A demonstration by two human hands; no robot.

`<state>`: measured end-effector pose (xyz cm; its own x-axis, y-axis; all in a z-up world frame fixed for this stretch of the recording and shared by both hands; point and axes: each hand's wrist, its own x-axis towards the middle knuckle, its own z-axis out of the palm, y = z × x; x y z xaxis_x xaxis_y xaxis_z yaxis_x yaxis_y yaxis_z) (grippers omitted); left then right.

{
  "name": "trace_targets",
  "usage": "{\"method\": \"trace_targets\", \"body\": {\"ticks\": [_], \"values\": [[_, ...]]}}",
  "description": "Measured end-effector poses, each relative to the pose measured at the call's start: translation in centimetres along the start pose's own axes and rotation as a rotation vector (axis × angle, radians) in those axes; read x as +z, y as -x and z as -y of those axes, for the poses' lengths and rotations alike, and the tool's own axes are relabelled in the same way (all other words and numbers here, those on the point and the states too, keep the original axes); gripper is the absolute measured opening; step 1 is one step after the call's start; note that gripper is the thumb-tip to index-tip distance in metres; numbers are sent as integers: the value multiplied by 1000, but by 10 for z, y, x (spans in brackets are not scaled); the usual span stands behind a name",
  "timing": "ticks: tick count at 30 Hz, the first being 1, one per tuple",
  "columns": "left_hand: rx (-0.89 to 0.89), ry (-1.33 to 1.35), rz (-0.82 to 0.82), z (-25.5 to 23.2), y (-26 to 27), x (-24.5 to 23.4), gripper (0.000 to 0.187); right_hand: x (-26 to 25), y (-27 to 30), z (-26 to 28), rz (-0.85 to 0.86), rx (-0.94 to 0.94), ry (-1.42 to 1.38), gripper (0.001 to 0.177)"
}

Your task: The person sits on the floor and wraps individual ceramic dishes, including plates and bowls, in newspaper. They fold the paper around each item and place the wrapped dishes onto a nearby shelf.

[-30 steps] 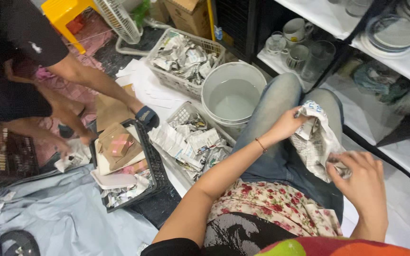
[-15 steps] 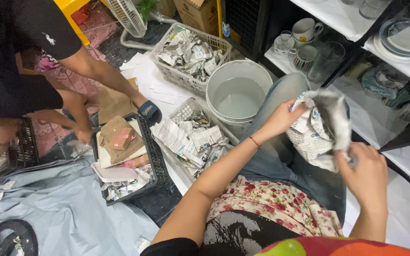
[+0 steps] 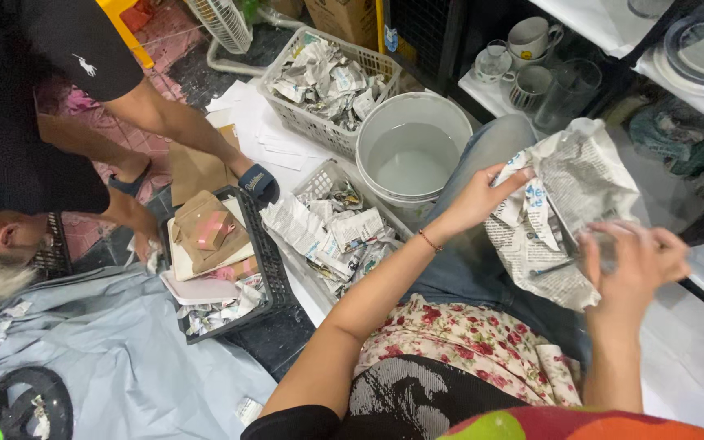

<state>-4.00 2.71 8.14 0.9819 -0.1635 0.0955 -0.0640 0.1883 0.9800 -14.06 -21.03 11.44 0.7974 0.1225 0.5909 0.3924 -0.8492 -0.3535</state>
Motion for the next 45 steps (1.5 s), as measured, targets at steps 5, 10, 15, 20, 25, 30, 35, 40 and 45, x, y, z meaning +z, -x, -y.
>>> {"method": "trace_targets", "body": {"ticks": [5,10,15,20,25,30,35,40,45], "values": [[123,-128,10,-25,12,-1,43,16,-11,14,297,46,-283,20],[179,-245,-103,-50,23,-4,39,19,-16,35,429,241,-418,26],[218,-374,-187,-58,23,-13,37,26,-25,46,377,315,-495,36],[211,-353,-288,-37,16,-33,38,38,-22,48,398,426,-517,42],[68,-160,-392,-5,8,-59,40,48,-17,40,357,605,-672,47],[65,342,-282,8,9,-65,43,57,-18,30,280,617,-948,47],[-185,808,-18,12,7,-55,46,45,-12,17,141,632,-996,45],[-161,618,132,19,-2,-17,48,11,-7,5,52,610,-925,43],[63,-107,-39,5,-9,28,51,-7,-10,0,74,767,-1016,37]]}}
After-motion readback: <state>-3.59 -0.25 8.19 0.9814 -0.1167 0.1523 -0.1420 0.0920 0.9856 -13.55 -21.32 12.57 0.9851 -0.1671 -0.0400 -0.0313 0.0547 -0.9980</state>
